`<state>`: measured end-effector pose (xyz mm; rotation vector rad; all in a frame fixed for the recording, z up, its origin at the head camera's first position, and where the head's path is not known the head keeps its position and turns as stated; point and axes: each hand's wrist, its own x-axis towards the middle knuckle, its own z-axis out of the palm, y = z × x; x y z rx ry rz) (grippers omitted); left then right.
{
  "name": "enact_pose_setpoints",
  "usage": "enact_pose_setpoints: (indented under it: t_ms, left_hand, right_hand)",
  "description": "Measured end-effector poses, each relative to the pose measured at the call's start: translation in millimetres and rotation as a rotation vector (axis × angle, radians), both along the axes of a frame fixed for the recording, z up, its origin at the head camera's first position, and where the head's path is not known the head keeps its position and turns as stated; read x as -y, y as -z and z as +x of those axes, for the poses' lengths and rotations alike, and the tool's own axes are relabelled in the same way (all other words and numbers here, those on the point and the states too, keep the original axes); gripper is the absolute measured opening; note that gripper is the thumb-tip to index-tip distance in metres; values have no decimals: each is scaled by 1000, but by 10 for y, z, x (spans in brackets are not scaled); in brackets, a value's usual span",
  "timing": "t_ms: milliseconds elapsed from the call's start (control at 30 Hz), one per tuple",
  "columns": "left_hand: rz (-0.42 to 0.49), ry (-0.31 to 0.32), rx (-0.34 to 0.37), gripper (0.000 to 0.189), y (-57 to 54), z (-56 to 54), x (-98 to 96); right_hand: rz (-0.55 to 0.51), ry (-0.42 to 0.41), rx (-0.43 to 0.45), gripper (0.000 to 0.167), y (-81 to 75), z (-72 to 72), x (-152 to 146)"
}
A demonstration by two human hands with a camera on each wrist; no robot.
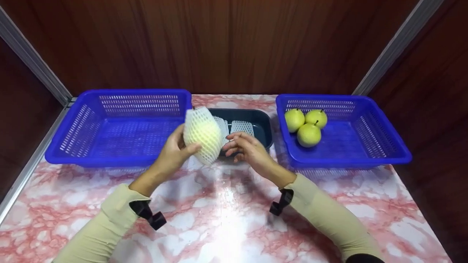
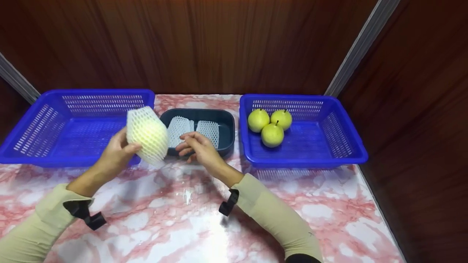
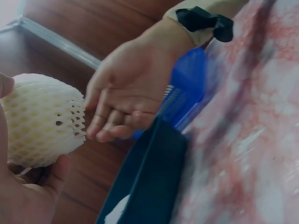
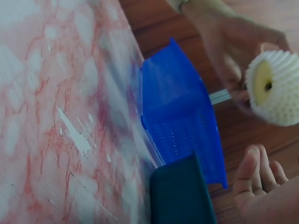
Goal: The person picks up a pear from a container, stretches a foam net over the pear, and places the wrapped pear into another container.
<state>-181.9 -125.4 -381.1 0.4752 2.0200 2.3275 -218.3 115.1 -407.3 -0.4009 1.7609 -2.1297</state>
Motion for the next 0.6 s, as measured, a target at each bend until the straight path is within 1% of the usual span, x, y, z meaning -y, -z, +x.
enact_pose_setpoints:
  t_ms: [100, 167, 233, 300, 333, 433, 500, 600]
  left_hand:
    - [13, -43, 0, 77, -45, -13, 101]
    - [17, -72, -4, 76, -71, -23, 176]
    - [15, -97, -14, 75, -88, -42, 255]
    - [33, -105, -22, 73, -107, -64, 336]
    - [53, -101, -24, 72, -115, -80, 375]
    - [171, -78, -28, 69, -141, -134, 481]
    - [254, -55, -23, 67, -154, -177, 544]
    - [339, -41, 0, 61, -153, -241, 627]
  right_hand:
    - [53, -78, 35, 23, 56, -23, 70]
    - [90, -129, 41, 25, 87, -24, 127]
    - [119, -167, 41, 26, 117, -14, 184]
    - [139, -194, 44, 27, 143, 2, 242]
    - [143, -207, 43, 28, 154, 11, 269]
    - [155, -234, 48, 29, 177, 35, 354]
    - [163, -246, 47, 29, 176, 46, 414]
    - [184, -254, 43, 27, 159, 54, 507]
